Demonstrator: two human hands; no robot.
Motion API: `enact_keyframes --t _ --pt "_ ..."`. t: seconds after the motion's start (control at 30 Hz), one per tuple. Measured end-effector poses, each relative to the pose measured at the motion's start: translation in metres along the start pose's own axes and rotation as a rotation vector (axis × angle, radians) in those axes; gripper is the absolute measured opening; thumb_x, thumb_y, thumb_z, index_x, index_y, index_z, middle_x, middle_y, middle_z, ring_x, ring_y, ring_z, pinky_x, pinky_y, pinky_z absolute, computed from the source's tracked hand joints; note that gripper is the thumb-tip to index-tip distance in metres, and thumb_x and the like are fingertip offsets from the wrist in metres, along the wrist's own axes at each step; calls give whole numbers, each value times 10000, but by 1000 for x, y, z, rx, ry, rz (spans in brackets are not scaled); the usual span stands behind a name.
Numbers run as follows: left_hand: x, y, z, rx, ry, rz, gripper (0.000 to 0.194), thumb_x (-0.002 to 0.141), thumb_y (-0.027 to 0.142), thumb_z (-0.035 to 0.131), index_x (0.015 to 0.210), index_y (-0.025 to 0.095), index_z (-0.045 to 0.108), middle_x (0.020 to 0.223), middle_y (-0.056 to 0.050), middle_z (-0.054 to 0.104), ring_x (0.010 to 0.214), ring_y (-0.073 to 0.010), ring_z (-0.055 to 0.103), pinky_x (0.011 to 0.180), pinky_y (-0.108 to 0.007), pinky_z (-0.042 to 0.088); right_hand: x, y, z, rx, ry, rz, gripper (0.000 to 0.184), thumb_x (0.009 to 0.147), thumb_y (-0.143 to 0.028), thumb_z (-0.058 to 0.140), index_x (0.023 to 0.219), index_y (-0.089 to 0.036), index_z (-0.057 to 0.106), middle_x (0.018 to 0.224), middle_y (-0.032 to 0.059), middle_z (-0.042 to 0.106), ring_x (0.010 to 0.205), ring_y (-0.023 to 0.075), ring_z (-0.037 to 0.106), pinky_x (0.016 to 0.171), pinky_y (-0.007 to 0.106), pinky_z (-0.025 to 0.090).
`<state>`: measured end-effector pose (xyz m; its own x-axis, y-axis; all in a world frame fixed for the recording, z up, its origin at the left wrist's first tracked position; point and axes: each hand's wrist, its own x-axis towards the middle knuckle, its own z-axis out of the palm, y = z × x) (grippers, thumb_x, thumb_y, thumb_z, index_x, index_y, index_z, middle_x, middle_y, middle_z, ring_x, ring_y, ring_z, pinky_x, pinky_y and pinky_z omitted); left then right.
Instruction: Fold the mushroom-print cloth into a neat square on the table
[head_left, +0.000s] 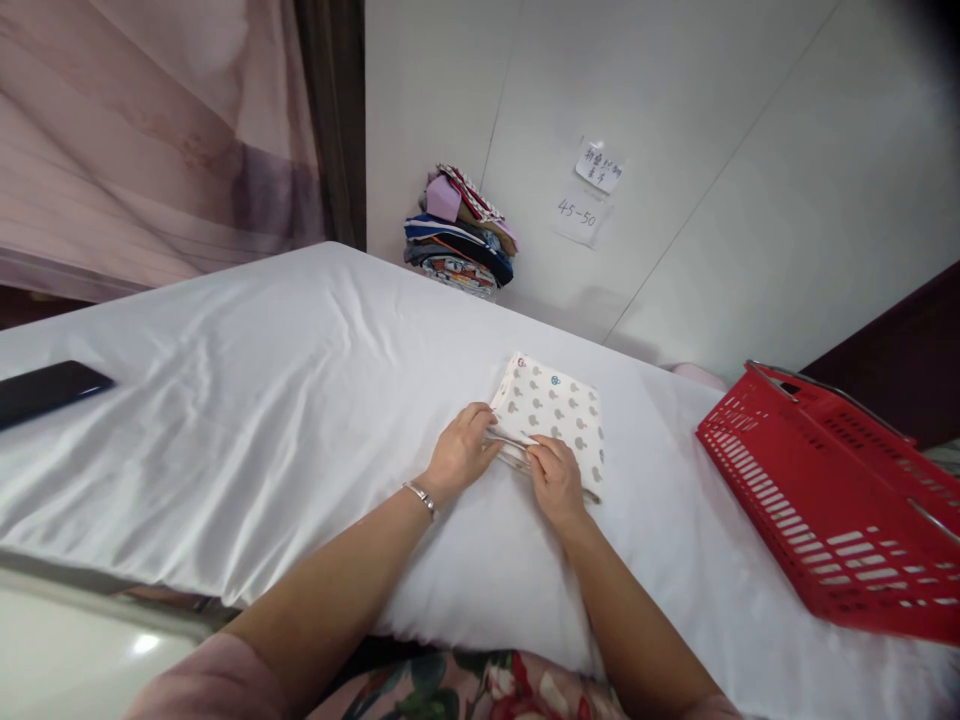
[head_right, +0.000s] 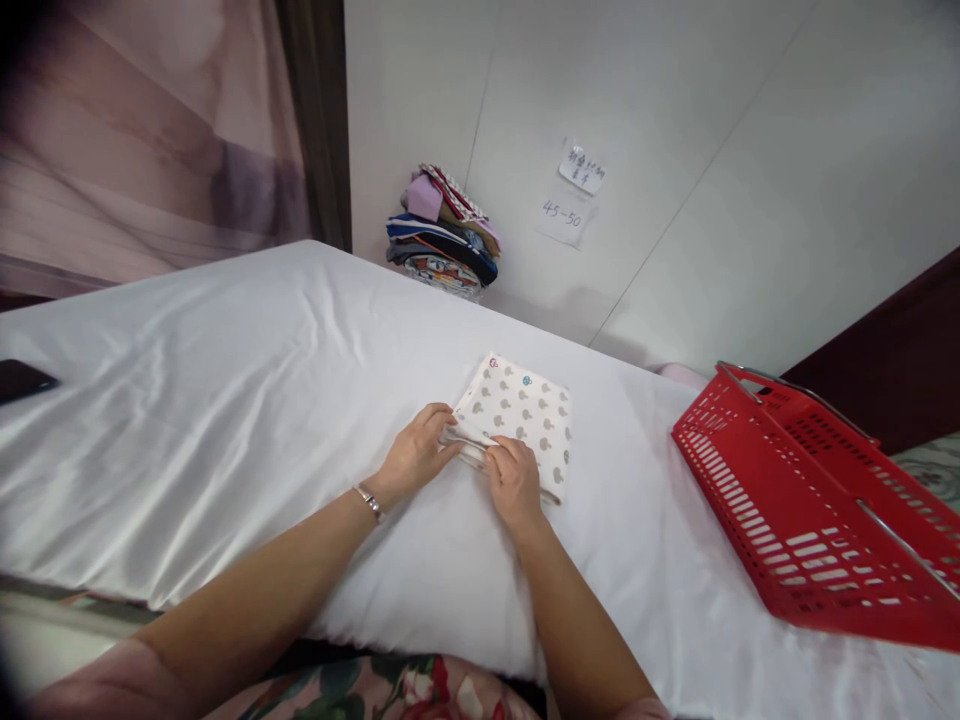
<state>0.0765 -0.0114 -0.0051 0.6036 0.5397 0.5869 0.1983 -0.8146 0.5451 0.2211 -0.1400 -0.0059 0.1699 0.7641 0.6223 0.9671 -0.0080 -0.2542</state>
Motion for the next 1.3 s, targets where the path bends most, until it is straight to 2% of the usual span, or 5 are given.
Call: enact_keyframes --t 0.17,0.5,0.93,1.1,1.3 --pt "1 -2 -1 38 -32 -29 431 760 159 583 1165 217 448 1161 -67 506 1046 -196 520 882 -339 468 -1 3 1 -8 -11 0 242 907 -190 383 877 -200 624 1007 59 636 938 180 555 821 337 415" --pt "3 -2 -2 20 -90 -102 182 831 203 496 993 224 575 1108 -25 542 905 -152 579 783 -270 486 2 0 2 -93 -61 18 320 891 -219 411 1193 -175 507 989 85 637 898 212 558 783 354 420" --pt "1 7 -7 85 -60 -266 245 758 253 566 987 207 491 1003 -12 556 645 -116 553 591 -264 437 6 0 4 -33 -20 55 244 884 -181 393 992 -200 611 924 54 646 876 200 556 769 332 424" --pt "-3 14 -10 104 -17 -119 67 794 246 521 845 203 516 862 -6 549 709 -125 544 600 -243 413 7 -3 3 -16 -21 66 268 865 -146 387 986 -202 620 910 60 645 870 203 561 769 337 431" --pt "-8 10 0 151 -218 92 98 799 164 509 795 214 593 823 -15 604 796 -154 570 649 -253 421 8 -3 4 -8 -24 83 264 855 -129 395 973 -201 619 905 53 649 853 198 559 752 328 431"
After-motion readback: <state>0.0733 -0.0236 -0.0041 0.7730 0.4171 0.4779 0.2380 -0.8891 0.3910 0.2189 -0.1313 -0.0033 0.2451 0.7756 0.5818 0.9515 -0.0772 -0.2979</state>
